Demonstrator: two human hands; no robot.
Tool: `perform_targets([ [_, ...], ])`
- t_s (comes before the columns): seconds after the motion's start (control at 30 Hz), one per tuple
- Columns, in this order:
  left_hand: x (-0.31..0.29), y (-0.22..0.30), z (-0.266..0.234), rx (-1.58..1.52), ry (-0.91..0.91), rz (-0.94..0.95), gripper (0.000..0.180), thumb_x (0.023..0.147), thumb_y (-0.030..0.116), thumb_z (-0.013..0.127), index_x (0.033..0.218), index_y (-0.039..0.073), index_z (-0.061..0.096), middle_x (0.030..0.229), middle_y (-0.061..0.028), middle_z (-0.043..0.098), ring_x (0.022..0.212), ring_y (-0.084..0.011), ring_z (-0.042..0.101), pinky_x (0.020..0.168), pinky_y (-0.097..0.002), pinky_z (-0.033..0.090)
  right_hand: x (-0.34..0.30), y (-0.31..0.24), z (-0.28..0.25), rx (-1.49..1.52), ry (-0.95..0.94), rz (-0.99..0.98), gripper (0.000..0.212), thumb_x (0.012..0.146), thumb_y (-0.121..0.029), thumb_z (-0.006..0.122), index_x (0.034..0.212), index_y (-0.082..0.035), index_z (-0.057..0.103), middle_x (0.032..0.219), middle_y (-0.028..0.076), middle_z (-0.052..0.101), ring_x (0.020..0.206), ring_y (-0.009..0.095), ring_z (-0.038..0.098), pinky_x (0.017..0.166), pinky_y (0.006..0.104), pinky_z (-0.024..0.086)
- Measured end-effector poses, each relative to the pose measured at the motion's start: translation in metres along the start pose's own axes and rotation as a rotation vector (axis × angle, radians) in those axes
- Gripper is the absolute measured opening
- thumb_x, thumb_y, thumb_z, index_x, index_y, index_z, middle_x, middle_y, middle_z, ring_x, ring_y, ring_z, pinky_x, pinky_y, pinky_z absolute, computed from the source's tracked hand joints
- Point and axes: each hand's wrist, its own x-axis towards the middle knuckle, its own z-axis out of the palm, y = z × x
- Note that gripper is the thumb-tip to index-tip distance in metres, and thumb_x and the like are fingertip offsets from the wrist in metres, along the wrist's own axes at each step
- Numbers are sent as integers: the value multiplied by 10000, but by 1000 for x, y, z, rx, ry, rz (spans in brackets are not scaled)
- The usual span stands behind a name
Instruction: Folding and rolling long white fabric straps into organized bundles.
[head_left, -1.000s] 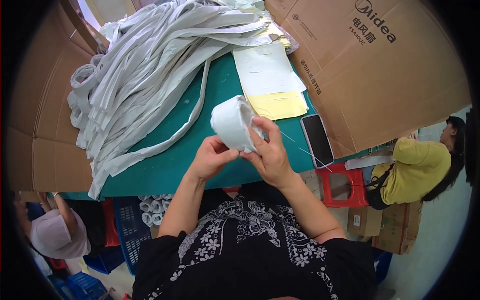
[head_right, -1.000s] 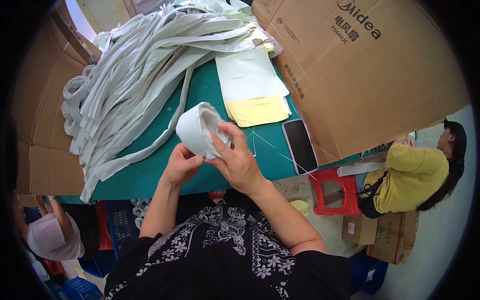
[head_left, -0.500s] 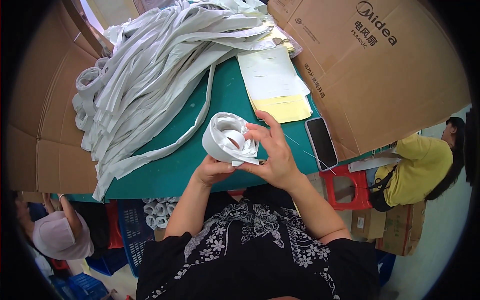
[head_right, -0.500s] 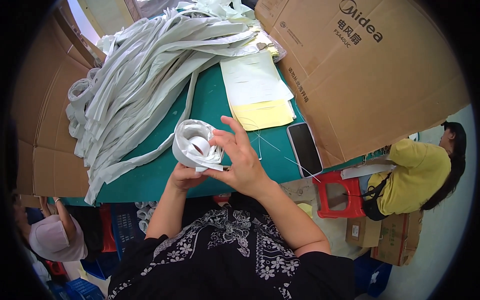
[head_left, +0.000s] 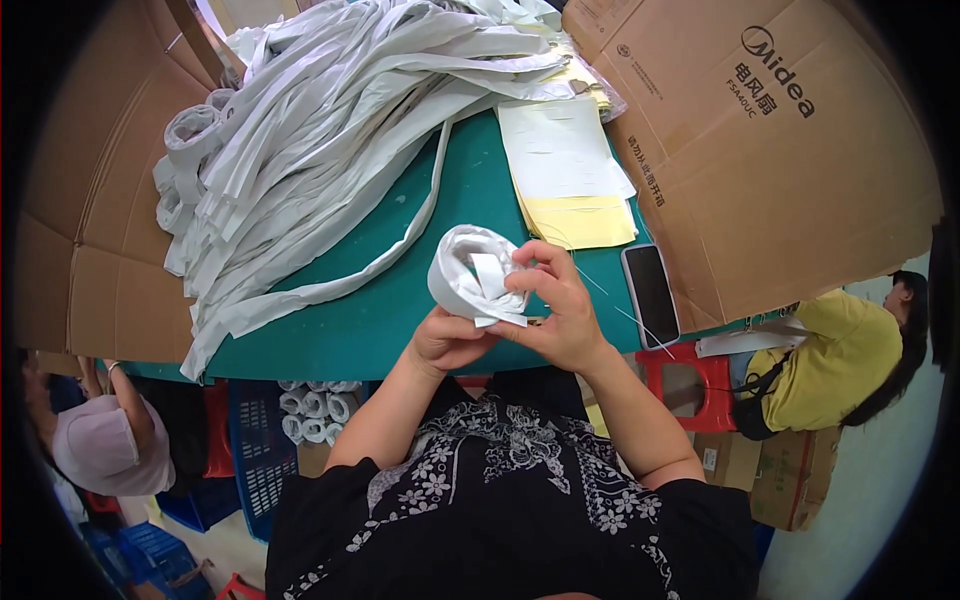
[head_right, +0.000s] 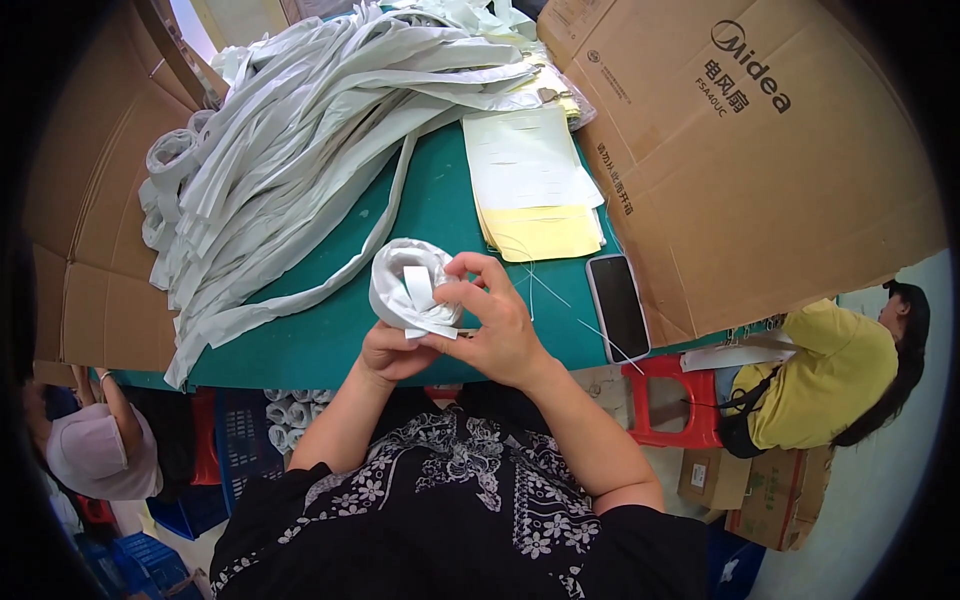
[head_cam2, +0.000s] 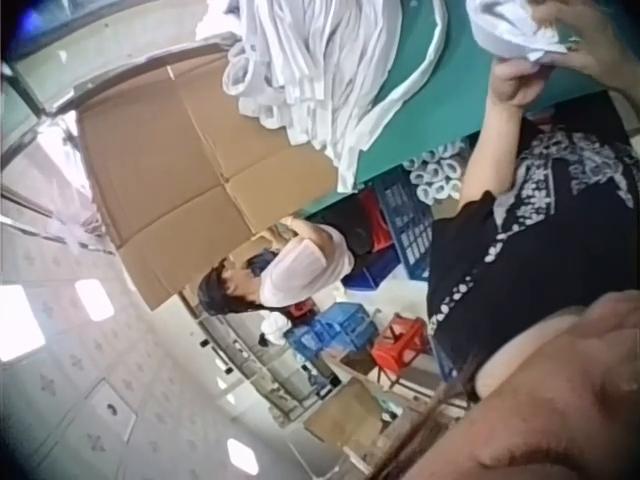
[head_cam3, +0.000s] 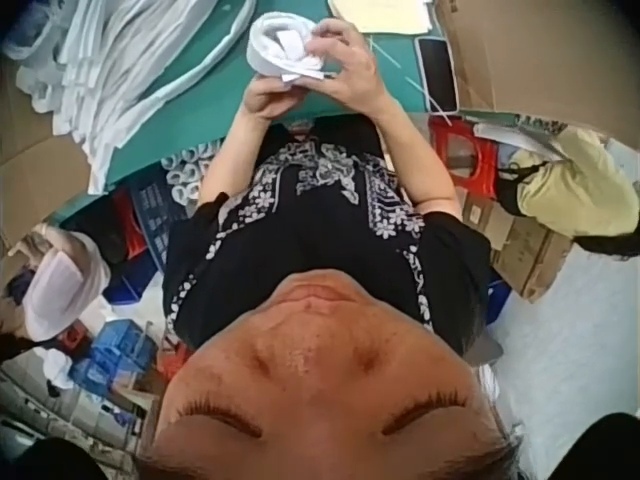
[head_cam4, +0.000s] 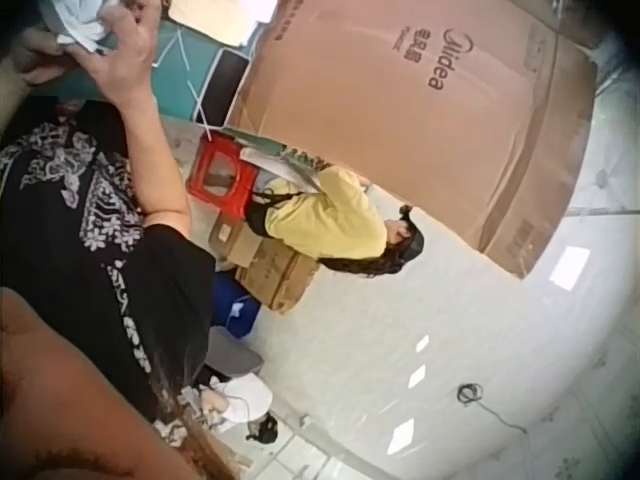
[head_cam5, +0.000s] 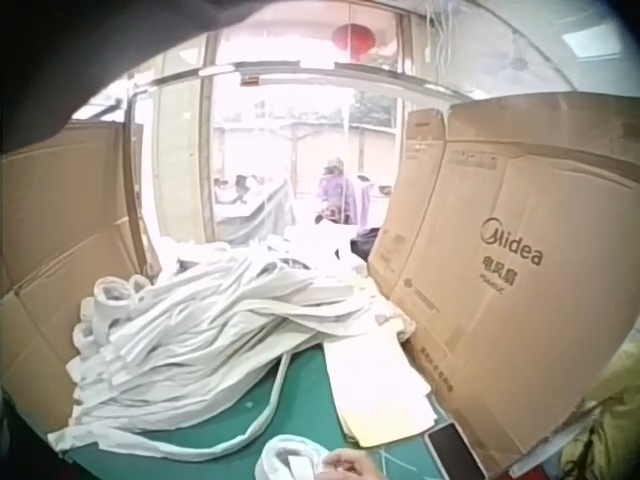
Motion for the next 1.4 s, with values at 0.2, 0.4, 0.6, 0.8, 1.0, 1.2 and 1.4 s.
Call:
perform_targets([
  [0.2, -15, 2, -13, 572, 507, 377, 550, 757, 96, 659, 1233, 59, 385, 1014, -39, 483, 941, -144, 488, 877, -296, 390, 3, 9, -2, -73, 103, -82, 362, 582, -98, 812, 860, -61, 582, 1024, 83, 506, 968, 241, 523, 791, 318, 453],
  [0.4, -5, 63, 56, 2009, 295, 665, 290, 679, 236, 720, 899, 75, 622, 997, -94, 461, 968, -249, 422, 856, -337, 346, 1, 6, -3, -211, -5, -207, 409, 538, -73, 804, 879, -65, 578, 994, 81, 512, 993, 303, 511, 815, 375, 449],
  [0.6, 3, 73, 60, 1849, 17, 310, 202, 662, 101, 724, 830, 84, 613, 971, -47, 545, 951, -225, 487, 877, -355, 338, -3, 5, 0, -156, -73, -168, 415, 573, -93, 789, 934, -70, 586, 982, 80, 523, 989, 293, 523, 825, 363, 451],
  [0.8, -8, 46, 54, 2007, -261, 599, 208, 613, -2, 691, 765, 112, 606, 842, 26, 629, 855, -158, 604, 837, -386, 386, -14, 26, -5, 268, -268, 434, 279, 693, -158, 721, 950, -66, 661, 967, 75, 571, 823, 180, 578, 730, 278, 470],
  [1.0, -26, 34, 21, 1861, -561, 726, 145, 638, 4, 662, 775, 35, 623, 843, -61, 624, 822, -237, 619, 731, -375, 503, -31, 29, 3, 522, -603, 690, 220, 741, -121, 714, 930, -32, 644, 935, 32, 602, 877, 117, 548, 800, 246, 431],
  [1.2, -46, 29, 15, 1781, -888, 643, 62, 751, 45, 585, 772, -5, 616, 918, -95, 624, 882, -260, 623, 791, -372, 522, -40, 32, 6, 704, -889, 794, 235, 738, -90, 729, 943, -11, 644, 934, 11, 621, 923, 105, 537, 865, 251, 404],
  [1.4, -41, 46, 24, 2073, -985, 789, 106, 764, 68, 558, 805, 1, 629, 960, -96, 628, 946, -251, 620, 824, -391, 510, -40, 33, 5, 880, -808, 881, 289, 804, -163, 684, 1024, 15, 624, 957, 45, 629, 880, 99, 554, 814, 237, 435],
])
